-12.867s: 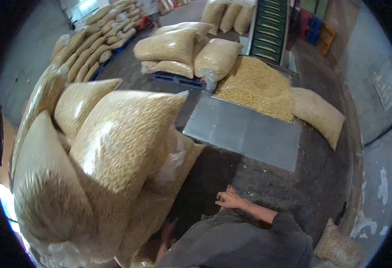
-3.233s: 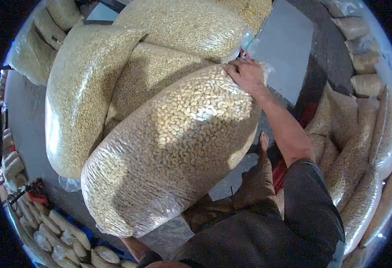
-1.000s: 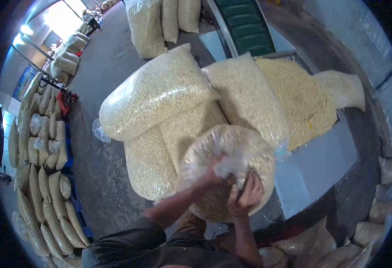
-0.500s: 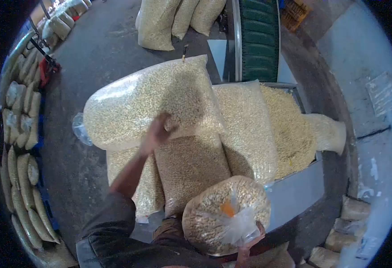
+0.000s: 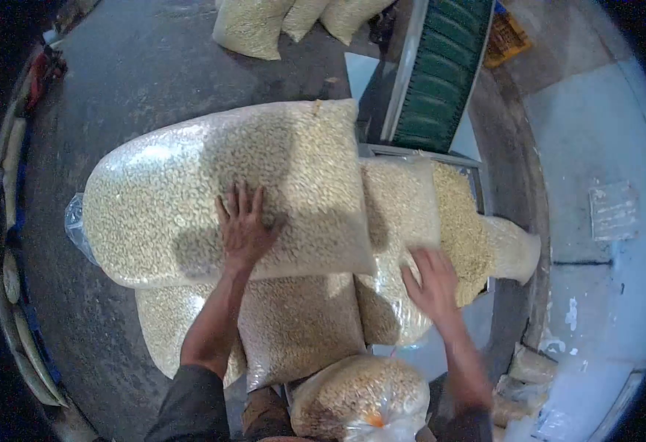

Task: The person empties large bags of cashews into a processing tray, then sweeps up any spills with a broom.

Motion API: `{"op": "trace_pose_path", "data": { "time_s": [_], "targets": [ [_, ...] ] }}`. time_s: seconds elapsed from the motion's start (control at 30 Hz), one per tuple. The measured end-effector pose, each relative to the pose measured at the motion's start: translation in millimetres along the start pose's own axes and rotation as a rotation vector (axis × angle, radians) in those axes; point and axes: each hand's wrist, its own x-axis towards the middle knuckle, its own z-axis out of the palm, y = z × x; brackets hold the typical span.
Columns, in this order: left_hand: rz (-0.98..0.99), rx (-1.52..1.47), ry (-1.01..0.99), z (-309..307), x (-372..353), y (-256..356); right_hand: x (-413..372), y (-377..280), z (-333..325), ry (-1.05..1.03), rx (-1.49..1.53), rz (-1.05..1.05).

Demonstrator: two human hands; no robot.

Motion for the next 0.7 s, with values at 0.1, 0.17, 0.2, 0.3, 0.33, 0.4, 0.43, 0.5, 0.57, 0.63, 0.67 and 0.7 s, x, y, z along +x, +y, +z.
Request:
{"op": "trace_pose_path", "data": {
  "time_s": [0.1,0.17,0.2,0.3,0.33,0.4,0.43,0.5,0.57,0.63,0.67,0.7],
  "targets": [
    [-0.03,-0.047,0.008,9.0,-0.1,-5.4,170.1,-6.4,68.0,0.0,-0.175,-0.285],
    [-0.029,-0.042,0.034,14.3,0.8,-10.4,255.1,-16.8,104.6,0.0,-0.413,-0.343],
    [-0.029,-0.074,0.021,15.0,1.3,-10.7,288.9,-20.7,119.2,0.014,-0.461,-0.356],
    [-0.038,-0.096,-0.003,12.4,1.4,-13.7,354.7,-35.2,155.8,-0.021,-0.602,-0.369],
    [-0.034,-0.111,-0.046,11.5,1.2,-13.9,366.5,-38.8,162.6,-0.103,-0.705,-0.343],
    [-0.033,-0.107,-0.045,9.7,1.7,-13.5,378.8,-39.3,173.8,-0.128,-0.789,-0.378],
    [-0.032,-0.119,-0.054,8.6,1.6,-13.9,379.9,-46.4,171.7,-0.266,-0.88,-0.348],
    [-0.028,-0.11,-0.06,8.0,1.2,-14.1,380.7,-47.9,172.2,-0.402,-0.975,-0.317],
    [-0.029,-0.109,-0.057,7.5,2.5,-13.8,382.7,-32.2,176.8,-0.414,-0.85,-0.225],
    [-0.021,-0.097,-0.042,7.8,1.2,-13.4,386.1,-8.2,160.8,-0.241,-0.913,-0.255],
    [-0.018,-0.1,-0.039,9.0,0.0,-13.6,383.8,-10.6,144.5,-0.069,-0.965,-0.284],
    [-0.02,-0.117,-0.035,10.5,-0.3,-14.7,381.4,-7.7,119.7,-0.071,-0.845,-0.3]
  ]
}}
